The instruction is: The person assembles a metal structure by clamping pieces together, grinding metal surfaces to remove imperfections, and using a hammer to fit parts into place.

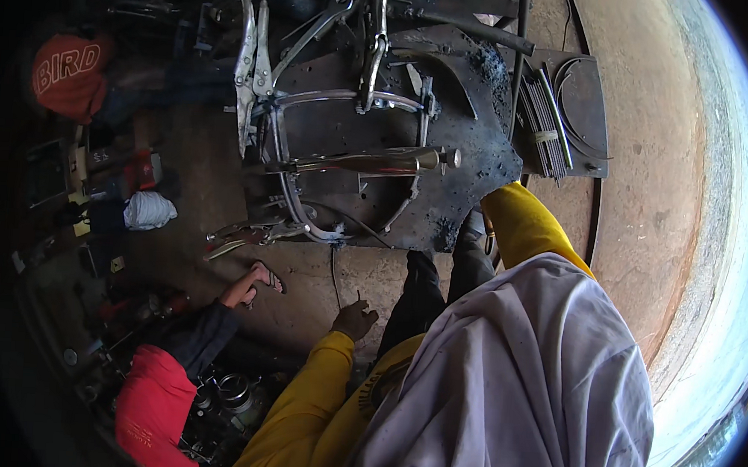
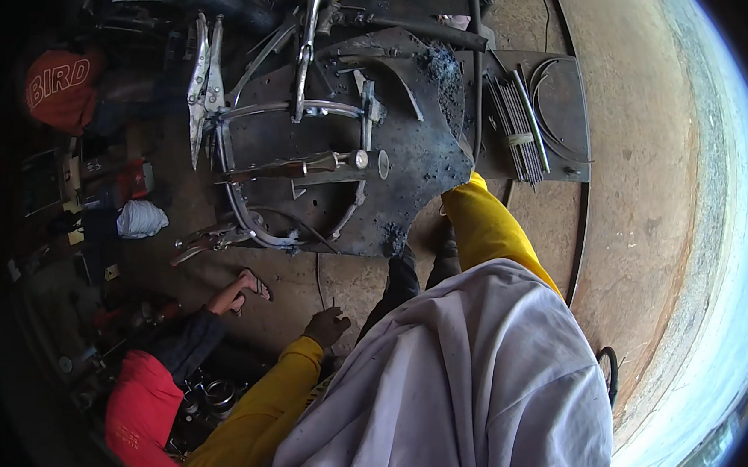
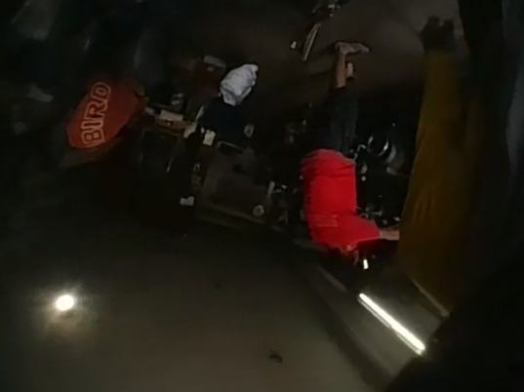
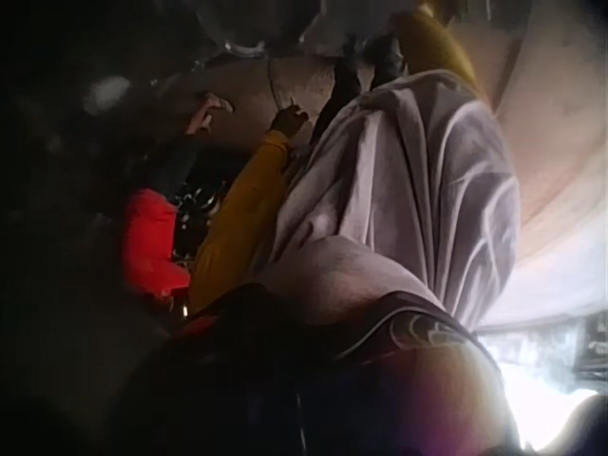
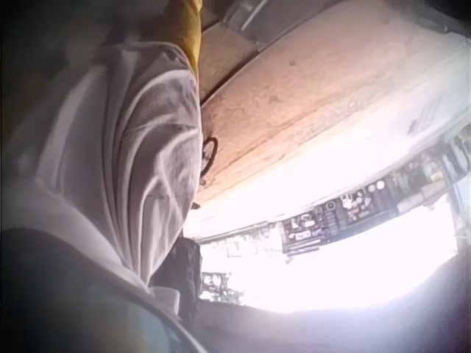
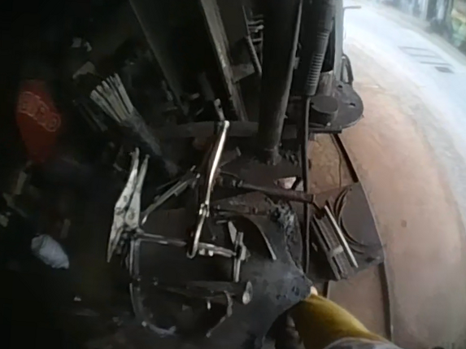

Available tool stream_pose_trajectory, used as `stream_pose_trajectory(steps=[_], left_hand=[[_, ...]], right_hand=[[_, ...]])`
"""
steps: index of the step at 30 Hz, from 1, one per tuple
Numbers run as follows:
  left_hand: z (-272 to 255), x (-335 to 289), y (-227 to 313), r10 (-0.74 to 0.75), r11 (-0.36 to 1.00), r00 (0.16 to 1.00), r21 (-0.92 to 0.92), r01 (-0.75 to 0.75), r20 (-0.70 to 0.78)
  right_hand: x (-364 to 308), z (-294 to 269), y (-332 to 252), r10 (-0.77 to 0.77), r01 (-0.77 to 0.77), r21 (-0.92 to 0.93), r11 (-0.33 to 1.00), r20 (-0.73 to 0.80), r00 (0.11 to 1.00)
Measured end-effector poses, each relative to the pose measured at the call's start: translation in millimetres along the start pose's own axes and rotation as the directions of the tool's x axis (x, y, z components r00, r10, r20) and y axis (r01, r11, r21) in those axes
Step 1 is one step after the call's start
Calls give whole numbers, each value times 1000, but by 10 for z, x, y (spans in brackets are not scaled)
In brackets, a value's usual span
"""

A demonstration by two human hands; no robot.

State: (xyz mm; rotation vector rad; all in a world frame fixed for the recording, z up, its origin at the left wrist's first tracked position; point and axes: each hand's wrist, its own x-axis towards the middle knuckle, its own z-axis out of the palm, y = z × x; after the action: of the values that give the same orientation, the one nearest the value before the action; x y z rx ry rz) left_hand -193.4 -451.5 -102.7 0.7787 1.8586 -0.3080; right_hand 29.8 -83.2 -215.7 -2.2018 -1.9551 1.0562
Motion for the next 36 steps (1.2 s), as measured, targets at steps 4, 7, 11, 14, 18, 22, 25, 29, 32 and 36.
stream_pose_trajectory(steps=[4, 7, 11, 14, 18, 22, 25, 29, 32, 36], left_hand=[[46, 2, -47, 42, 999, 999, -6, -42, -35], [-92, 25, 102, 60, 996, 996, -60, -64, -64], [-153, -27, 36, 20, 976, 991, -214, -48, -129], [-149, -40, -106, 47, 972, 979, -216, -90, -197], [62, -188, -442, -9, 979, 986, -202, -25, -166], [319, -146, -848, 254, 966, 957, 77, -246, -138], [334, -201, -757, 419, 866, 898, 357, -351, -134], [746, -519, -1081, 455, 837, 866, 433, -336, -206], [1006, -631, -1096, 386, 877, 908, 372, -305, -164], [1144, -692, -1093, 366, 879, 923, 370, -302, -118]], right_hand=[[-86, -139, 21, -18, 19, 13, 1000, -36, 999], [-251, -362, 23, -42, 48, 70, 996, -87, 995], [-818, -894, 30, -32, 140, 389, 910, -269, 962], [-1037, -1253, 190, 18, 398, 706, 586, -502, 865], [-1039, -2633, -776, -456, 690, 388, 611, -540, 707], [-307, -2893, -1715, -777, 794, 58, 605, -173, 605], [193, -2735, -2064, -754, 751, -172, 637, 62, 654], [350, -2345, -2359, -772, 787, -146, 600, 152, 617], [528, -2257, -2376, -784, 790, -191, 582, 123, 608], [539, -2289, -2336, -788, 787, -235, 571, 114, 606]])
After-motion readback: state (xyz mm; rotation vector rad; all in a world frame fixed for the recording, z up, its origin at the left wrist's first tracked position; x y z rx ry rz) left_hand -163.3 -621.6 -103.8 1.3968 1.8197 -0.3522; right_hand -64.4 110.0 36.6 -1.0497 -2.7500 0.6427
